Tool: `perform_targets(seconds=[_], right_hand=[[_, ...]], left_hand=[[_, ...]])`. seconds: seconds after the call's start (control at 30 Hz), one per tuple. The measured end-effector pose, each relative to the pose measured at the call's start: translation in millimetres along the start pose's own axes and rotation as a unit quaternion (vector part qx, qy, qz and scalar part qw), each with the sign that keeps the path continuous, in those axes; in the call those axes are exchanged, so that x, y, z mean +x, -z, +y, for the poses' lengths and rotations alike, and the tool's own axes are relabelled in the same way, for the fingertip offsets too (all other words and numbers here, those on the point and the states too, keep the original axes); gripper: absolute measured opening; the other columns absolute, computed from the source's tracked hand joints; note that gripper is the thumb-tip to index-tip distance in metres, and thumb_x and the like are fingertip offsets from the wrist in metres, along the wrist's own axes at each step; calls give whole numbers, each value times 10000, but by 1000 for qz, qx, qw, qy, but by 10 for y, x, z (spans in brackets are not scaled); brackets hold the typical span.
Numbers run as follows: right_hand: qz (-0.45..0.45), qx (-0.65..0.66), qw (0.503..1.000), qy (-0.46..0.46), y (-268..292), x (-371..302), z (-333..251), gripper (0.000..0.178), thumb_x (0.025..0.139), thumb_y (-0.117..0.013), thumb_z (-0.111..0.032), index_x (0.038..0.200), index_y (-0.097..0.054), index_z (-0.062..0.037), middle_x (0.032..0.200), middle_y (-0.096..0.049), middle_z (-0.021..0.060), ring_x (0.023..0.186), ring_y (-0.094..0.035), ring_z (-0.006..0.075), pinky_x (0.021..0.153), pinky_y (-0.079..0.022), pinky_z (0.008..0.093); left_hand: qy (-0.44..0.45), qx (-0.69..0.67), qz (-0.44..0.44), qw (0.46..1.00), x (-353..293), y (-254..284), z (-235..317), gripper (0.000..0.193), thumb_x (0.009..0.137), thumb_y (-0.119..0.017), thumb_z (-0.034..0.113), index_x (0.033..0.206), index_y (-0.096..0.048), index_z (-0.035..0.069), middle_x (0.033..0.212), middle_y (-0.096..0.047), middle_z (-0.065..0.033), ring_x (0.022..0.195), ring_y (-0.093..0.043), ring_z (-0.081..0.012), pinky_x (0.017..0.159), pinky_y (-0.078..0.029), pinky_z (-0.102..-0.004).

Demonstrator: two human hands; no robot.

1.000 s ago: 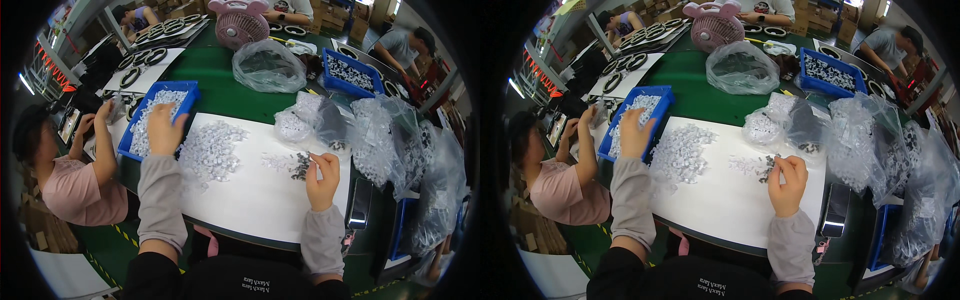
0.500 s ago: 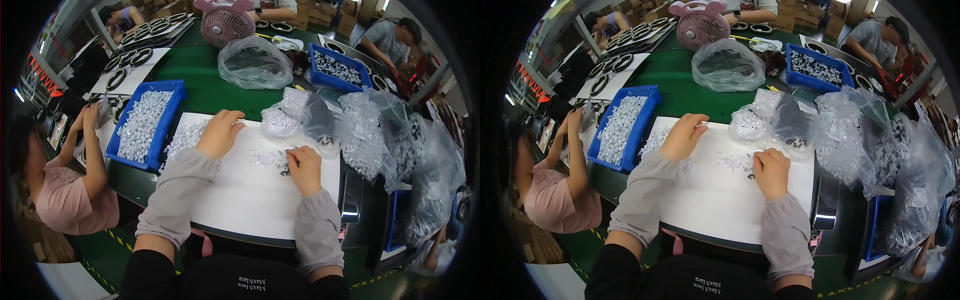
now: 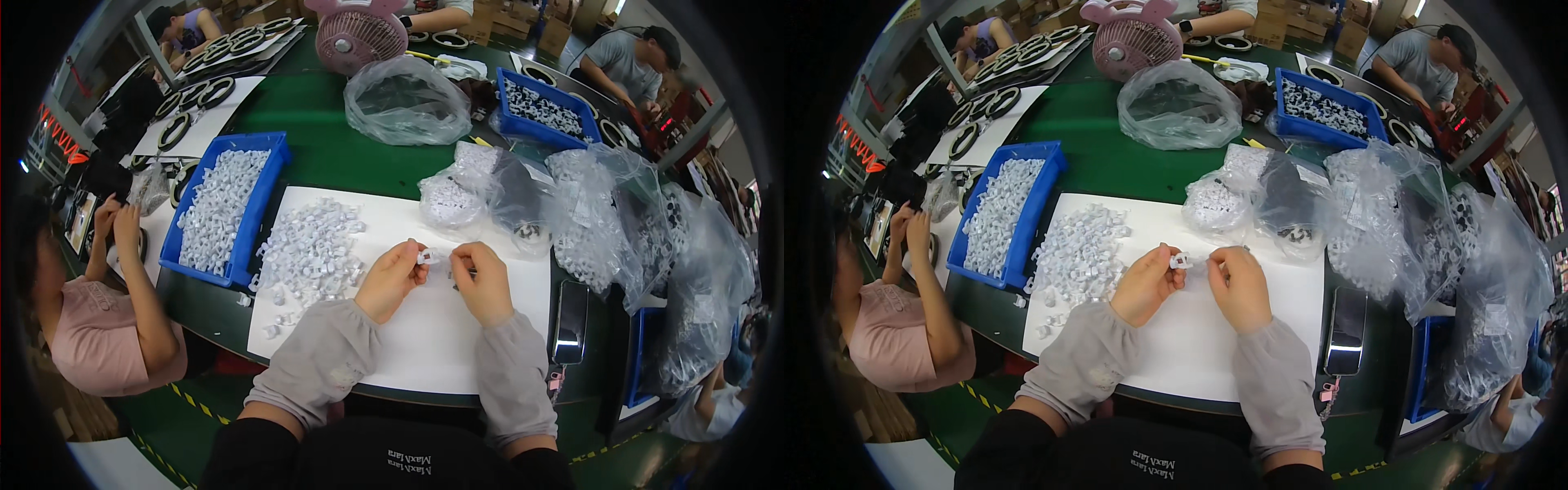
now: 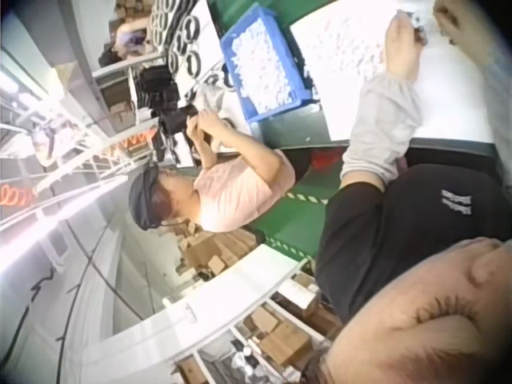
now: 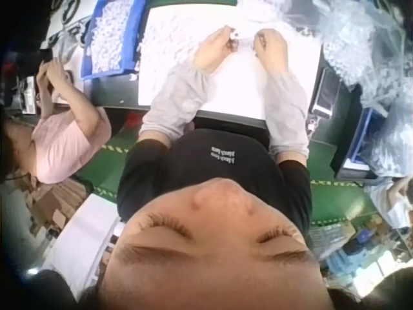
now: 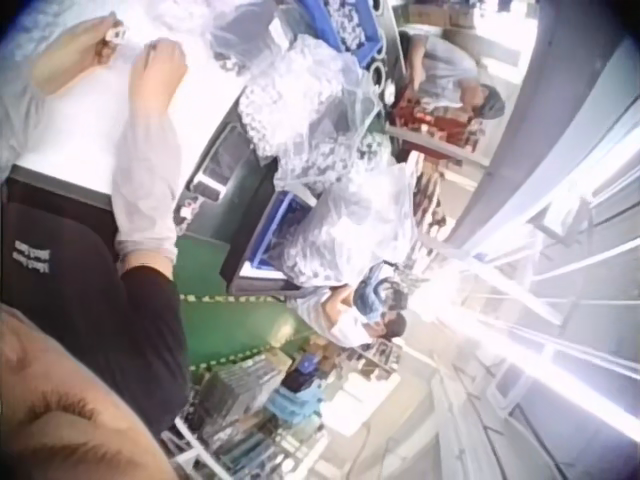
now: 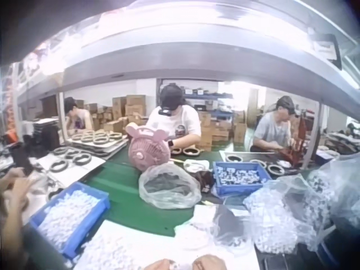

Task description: Assembling small plastic housings with internal components at a factory assembly line.

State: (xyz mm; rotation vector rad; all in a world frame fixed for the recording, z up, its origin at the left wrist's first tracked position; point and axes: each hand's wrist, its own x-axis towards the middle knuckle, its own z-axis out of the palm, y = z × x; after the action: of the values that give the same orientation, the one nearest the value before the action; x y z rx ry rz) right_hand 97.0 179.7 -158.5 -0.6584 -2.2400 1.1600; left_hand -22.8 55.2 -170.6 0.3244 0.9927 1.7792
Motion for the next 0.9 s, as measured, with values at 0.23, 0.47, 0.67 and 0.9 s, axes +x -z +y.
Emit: perform_targets(seconds=[0.23,0.47,0.67,0.9], right_hand=[[47,64,991,107,-30,-191,-242,130,797,-619,45,924,-622,16,904,-609,107,734,-593,202,641,-484,271],[76,95,986,117,-51,-250,-179,146,768,-635,76,897,-636,8,908,-557,95,770,-571,182,649,-474,265],[74,57,985,148,-53,-240,-176,171,725,-659,99,863,-646,-1,908,-475,73,727,-514,163,614,-441,250],[48,14,982,182,-11,-275,-80,300,696,-709,17,986,-683,-53,1022,-504,91,816,-499,189,666,-416,271]], left_hand=[[-3,75,-16,997,-19,-11,-63,313,1000,-425,329,1038,-525,36,866,-522,-15,764,-471,-87,729,-420,-233],[25,16,-35,999,-44,-77,-73,298,996,-441,312,1041,-523,29,846,-535,-14,790,-487,-92,736,-424,-231],[13,61,-77,995,-32,-4,-114,283,990,-460,306,1020,-520,31,873,-551,-21,804,-501,-99,749,-436,-239],[-2,33,-94,995,-44,16,-125,242,987,-471,285,1008,-517,48,896,-538,-13,808,-496,-96,753,-433,-242]])
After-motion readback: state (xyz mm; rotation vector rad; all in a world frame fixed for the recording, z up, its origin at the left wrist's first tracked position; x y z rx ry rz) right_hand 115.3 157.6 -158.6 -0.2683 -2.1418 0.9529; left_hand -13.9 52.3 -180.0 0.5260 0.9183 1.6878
